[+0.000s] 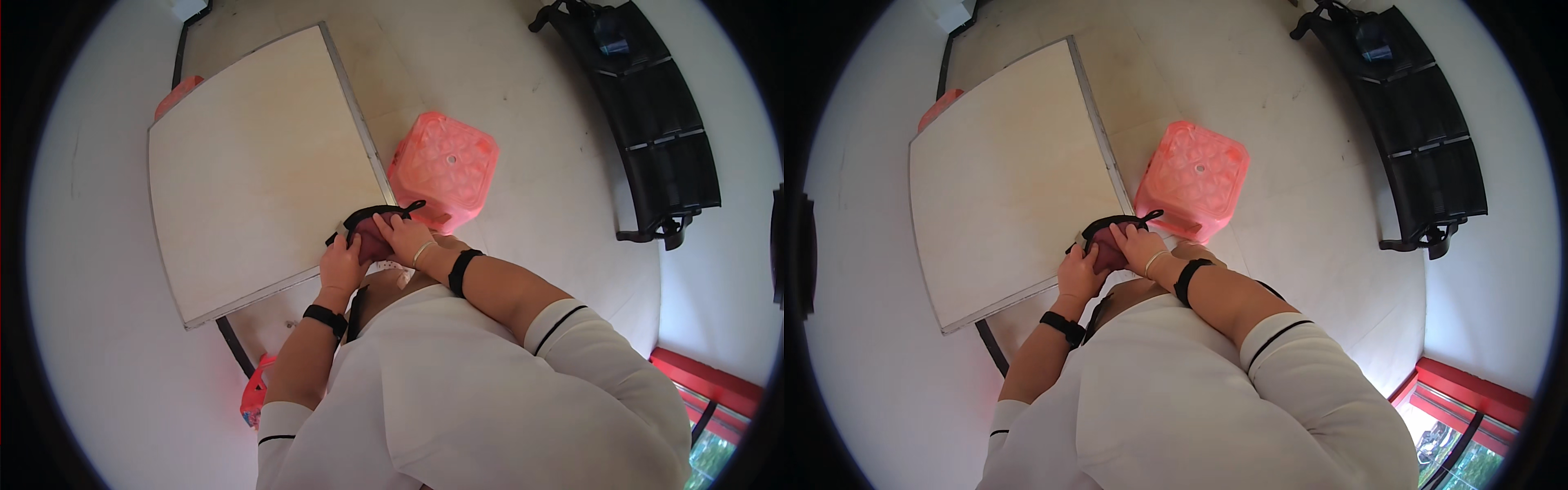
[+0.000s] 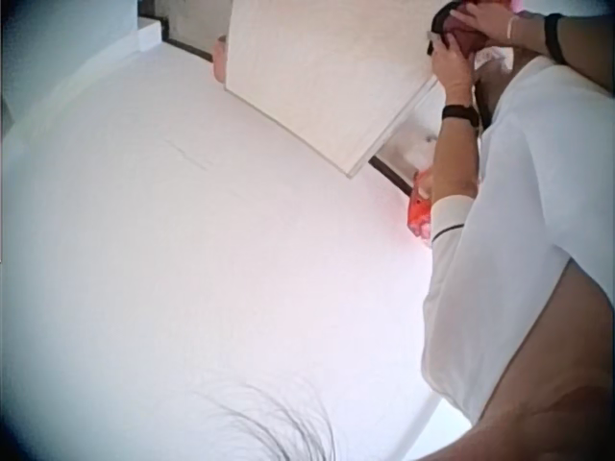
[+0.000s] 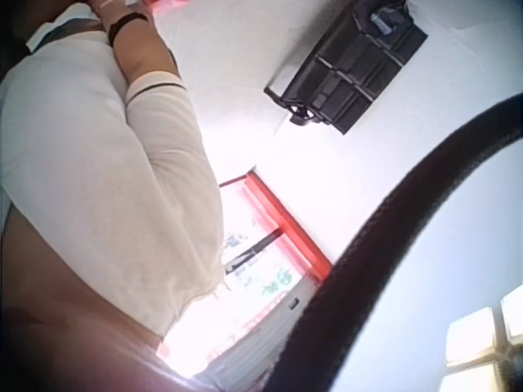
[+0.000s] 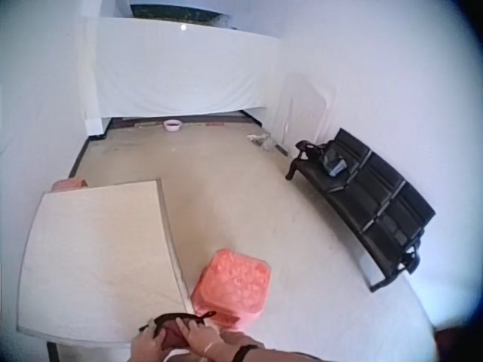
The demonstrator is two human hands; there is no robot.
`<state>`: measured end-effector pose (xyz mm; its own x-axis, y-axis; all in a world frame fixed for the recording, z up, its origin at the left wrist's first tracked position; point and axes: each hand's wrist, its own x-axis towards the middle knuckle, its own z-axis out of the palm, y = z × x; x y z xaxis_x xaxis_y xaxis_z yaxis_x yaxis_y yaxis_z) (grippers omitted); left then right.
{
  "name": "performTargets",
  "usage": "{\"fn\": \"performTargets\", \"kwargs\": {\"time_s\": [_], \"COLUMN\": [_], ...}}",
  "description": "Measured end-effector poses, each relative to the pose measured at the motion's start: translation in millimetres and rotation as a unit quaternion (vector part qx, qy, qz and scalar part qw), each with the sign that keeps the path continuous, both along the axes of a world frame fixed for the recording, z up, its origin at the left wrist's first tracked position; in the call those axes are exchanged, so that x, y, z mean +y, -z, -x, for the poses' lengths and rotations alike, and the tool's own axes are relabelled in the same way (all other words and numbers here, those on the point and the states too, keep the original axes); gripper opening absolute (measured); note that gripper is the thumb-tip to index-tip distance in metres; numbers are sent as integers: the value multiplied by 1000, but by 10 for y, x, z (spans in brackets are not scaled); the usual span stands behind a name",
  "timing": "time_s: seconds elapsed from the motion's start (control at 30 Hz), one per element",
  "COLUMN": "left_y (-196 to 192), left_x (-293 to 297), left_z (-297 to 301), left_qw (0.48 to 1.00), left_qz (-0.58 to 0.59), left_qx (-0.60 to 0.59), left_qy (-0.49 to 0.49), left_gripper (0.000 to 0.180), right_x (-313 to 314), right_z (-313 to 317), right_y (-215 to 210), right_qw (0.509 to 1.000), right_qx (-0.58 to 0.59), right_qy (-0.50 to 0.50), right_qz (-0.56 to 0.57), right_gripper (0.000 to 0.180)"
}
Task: The person wipes the surface of a small white table using a maroon cloth. They move the cloth back and forth across the table top, covering the entire surface area.
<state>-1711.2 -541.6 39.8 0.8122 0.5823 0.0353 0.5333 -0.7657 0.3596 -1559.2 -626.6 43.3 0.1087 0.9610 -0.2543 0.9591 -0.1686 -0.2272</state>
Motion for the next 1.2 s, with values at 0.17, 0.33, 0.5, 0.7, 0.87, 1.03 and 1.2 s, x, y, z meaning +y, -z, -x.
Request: {"fn": "performTargets", "kwargs": {"time_s": [0.17, 0.33, 0.5, 0.7, 0.87, 1.03, 1.2], "left_y": [73, 60, 36, -45, -89, -136, -193], "left_x": [15, 4, -29, -69, -257, -376, -361], "left_z": [5, 9, -7, -64, -271, -595, -613], "left_qw": [1000, 1000, 1000, 996, 999, 997, 997], "left_qz": [-4, -6, -17, 37, 29, -12, -6], "left_qx": [-15, -26, -13, 66, 39, 75, 79], "left_qy": [2, -4, -19, -47, -20, -17, -19], "left_gripper": [51, 52, 54, 51, 51, 53, 52], "right_x": [3, 4, 10, -1, -273, -390, -195], "right_z": [-10, -18, -46, -246, -561, -786, -815], "right_y": [-40, -83, -30, -20, 123, 349, 249], "right_qw": [1000, 1000, 999, 991, 965, 944, 948], "right_qx": [-2, 8, 32, 127, 258, 324, 316], "right_qy": [-2, -2, -1, -44, -13, 68, -6], "right_qz": [5, 5, -13, -6, -40, 12, 35], "right_gripper": [85, 84, 86, 84, 70, 68, 60]}}
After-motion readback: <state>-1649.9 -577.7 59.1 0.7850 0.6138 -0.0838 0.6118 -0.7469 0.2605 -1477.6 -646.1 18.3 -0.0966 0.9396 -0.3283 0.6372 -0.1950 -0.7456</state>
